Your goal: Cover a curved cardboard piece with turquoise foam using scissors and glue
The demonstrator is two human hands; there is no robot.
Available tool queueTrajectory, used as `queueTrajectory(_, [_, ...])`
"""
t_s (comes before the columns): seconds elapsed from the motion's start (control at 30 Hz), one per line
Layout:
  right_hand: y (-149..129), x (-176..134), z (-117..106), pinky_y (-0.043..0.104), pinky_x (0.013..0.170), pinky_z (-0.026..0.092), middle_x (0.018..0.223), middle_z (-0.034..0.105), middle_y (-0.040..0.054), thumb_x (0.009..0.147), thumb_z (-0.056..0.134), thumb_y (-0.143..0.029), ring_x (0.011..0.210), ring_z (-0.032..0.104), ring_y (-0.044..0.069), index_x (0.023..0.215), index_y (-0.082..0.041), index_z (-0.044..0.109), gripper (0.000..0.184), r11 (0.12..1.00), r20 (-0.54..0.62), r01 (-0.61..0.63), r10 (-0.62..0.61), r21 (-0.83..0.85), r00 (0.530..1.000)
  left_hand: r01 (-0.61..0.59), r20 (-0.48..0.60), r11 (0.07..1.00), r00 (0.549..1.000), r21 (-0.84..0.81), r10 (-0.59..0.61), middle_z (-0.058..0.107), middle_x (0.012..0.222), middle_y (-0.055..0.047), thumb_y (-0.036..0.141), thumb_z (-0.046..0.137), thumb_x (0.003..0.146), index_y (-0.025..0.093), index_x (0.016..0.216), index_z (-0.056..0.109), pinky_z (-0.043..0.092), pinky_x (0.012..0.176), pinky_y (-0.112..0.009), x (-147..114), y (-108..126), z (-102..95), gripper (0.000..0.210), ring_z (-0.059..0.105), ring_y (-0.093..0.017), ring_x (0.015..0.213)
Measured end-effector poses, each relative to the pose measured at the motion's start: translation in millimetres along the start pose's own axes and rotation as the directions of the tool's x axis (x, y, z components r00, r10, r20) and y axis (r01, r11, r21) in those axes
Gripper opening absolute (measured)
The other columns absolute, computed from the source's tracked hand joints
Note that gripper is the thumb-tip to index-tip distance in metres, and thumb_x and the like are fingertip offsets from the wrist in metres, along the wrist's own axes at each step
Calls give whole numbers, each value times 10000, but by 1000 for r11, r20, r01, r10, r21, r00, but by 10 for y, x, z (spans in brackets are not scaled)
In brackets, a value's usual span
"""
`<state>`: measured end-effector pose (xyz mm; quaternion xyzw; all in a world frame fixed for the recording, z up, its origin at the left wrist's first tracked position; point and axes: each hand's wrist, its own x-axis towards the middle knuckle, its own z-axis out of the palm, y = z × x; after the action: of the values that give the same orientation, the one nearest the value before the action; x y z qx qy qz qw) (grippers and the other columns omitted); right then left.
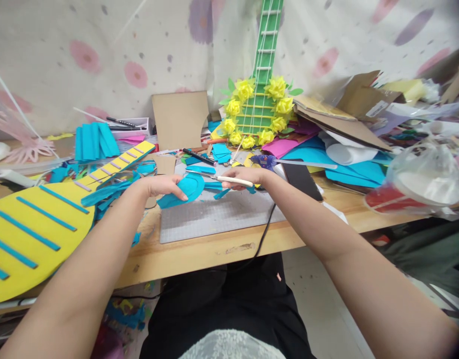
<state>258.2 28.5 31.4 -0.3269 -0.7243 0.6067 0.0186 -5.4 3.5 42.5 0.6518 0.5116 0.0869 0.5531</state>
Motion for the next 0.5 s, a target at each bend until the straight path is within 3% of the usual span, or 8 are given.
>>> queueTrajectory(0.1, [-5,1,-17,160,371,218,495,328,-87,718,652,-458,399,296,17,711,-148,448,371,1000,-13,-4,4,-17,1000,87,74,996,994,5,-87,611,613,2,246,763,456,163,611,635,432,530,-238,-20,12,-18,217,551,-150,565])
queueTrajectory(0.27, [3,11,-24,162,367,219,489,327,-90,721,634,-480,395,297,20,722,-146,461,377,998,4,14,-14,-59,1000,113,118,993,986,14,-114,619,637,-4,273,763,470,175,623,643,425,534,-231,-5,-18,-70,218,551,-148,581])
queueTrajectory(0.43, [-2,3,-12,159,371,229,481,344,-88,724,621,-493,399,300,21,718,-151,454,381,995,-13,25,-26,-93,1000,149,132,988,979,45,-154,615,630,0,284,761,462,178,637,655,429,565,-242,-8,-3,-81,230,543,-147,585])
queueTrajectory(0.5, [16,13,-15,159,370,229,480,341,-88,733,612,-491,398,302,22,721,-153,454,373,995,-7,33,-33,-95,999,117,88,992,989,52,-122,607,603,-1,262,763,449,171,623,658,430,569,-247,-20,13,-68,222,541,-150,577])
